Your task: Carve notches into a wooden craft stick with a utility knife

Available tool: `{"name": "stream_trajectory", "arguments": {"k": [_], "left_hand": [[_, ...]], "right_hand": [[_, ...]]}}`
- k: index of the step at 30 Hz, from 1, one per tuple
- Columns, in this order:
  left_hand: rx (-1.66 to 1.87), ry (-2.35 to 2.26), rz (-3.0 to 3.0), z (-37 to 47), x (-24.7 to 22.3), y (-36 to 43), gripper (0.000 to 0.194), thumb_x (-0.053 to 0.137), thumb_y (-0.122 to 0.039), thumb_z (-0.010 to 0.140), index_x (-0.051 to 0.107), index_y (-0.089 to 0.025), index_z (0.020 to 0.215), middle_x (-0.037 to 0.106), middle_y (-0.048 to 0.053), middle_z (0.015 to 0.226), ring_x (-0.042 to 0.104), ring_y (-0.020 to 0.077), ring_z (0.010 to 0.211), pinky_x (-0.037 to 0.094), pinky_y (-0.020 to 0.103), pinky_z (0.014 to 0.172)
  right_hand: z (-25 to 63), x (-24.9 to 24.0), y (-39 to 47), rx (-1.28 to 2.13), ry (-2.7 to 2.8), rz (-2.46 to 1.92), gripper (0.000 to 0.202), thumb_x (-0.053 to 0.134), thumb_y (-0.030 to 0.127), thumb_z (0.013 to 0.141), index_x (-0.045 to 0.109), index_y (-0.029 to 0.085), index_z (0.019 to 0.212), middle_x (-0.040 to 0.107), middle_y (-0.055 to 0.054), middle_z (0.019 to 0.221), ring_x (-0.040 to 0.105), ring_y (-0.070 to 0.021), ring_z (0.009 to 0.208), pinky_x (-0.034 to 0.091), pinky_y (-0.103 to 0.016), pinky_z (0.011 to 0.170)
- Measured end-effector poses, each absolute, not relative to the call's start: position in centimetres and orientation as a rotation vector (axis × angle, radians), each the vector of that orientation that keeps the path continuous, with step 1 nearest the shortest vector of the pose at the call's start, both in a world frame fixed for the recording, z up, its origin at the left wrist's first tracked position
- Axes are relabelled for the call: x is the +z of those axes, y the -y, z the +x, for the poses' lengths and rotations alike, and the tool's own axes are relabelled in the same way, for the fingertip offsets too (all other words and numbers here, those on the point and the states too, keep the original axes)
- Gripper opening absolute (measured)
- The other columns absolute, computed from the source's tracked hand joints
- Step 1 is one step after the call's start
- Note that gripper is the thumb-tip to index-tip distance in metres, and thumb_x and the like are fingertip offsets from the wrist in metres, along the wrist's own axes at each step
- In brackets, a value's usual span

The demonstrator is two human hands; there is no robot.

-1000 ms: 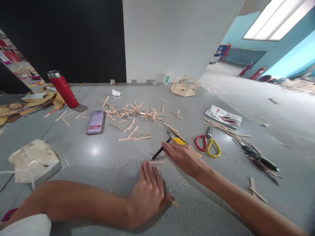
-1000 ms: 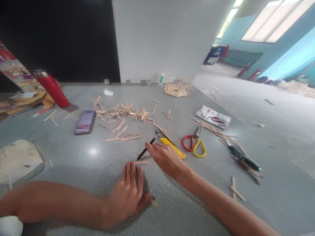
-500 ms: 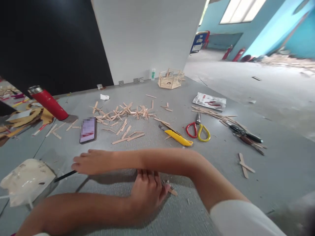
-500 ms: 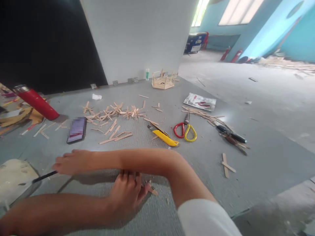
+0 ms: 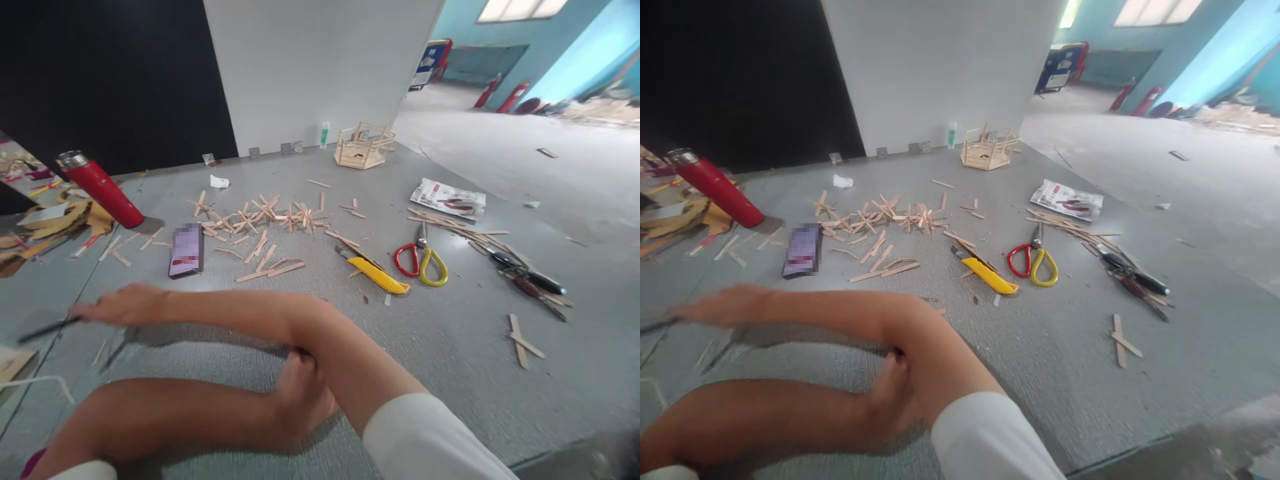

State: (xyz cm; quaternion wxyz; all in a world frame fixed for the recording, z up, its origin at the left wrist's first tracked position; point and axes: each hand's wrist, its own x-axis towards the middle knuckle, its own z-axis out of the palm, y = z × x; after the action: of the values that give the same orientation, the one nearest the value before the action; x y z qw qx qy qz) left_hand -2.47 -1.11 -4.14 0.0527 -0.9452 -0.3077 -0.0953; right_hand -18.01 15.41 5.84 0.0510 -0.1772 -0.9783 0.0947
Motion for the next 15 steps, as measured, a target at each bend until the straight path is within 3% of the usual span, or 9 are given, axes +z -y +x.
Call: {"name": "stream_trajectory", "arguments": {"k": [1, 3, 6, 15], "left_hand": [[-0.264, 0.945, -2.812, -2.3, -3.8, 1.0, 0.037, 0.055, -0.041, 0.092, 0.075, -0.012, 0.104, 0.075, 0.017, 0.096, 0.069, 0.0341, 0.09, 0.051, 0.05, 0.082], [-0.279, 1.027, -2.64, -1.9, -3.0, 0.8, 0.055, 0.049, -0.051, 0.093, 0.074, -0.003, 0.106, 0.072, 0.024, 0.104, 0.068, 0.0394, 0.098, 0.048, 0.053, 0.088], [-0.346, 1.128, -2.474, -1.4, -2.1, 0.9, 0.07, 0.046, -0.057, 0.091, 0.067, 0.005, 0.117, 0.069, 0.029, 0.112, 0.065, 0.0424, 0.108, 0.045, 0.051, 0.092], [-0.437, 1.178, -2.422, -0.6, -2.7, 1.1, 0.076, 0.048, -0.063, 0.085, 0.067, 0.006, 0.114, 0.067, 0.032, 0.113, 0.064, 0.0461, 0.108, 0.04, 0.055, 0.093]], "right_hand": [[-17.1, 6.3, -16.7, 0.311, 2.835, -0.617, 0.038, 0.037, 0.036, 0.103, 0.04, 0.04, 0.141, 0.066, 0.015, 0.126, 0.063, -0.0092, 0.106, 0.051, -0.018, 0.083], [-14.7, 7.1, -19.9, 0.277, 2.695, -0.795, 0.041, 0.033, 0.033, 0.105, 0.038, 0.03, 0.145, 0.067, 0.004, 0.123, 0.066, -0.0132, 0.095, 0.054, -0.024, 0.078], [-10.2, 8.0, -25.9, 0.218, 2.513, -1.118, 0.037, 0.06, 0.037, 0.095, 0.057, 0.018, 0.126, 0.06, -0.009, 0.126, 0.063, -0.0232, 0.105, 0.055, -0.044, 0.087], [-0.9, 6.1, -40.6, 0.235, 2.372, -1.522, 0.037, 0.06, 0.037, 0.095, 0.058, 0.018, 0.126, 0.06, -0.01, 0.126, 0.062, -0.0232, 0.105, 0.054, -0.045, 0.087]]}}
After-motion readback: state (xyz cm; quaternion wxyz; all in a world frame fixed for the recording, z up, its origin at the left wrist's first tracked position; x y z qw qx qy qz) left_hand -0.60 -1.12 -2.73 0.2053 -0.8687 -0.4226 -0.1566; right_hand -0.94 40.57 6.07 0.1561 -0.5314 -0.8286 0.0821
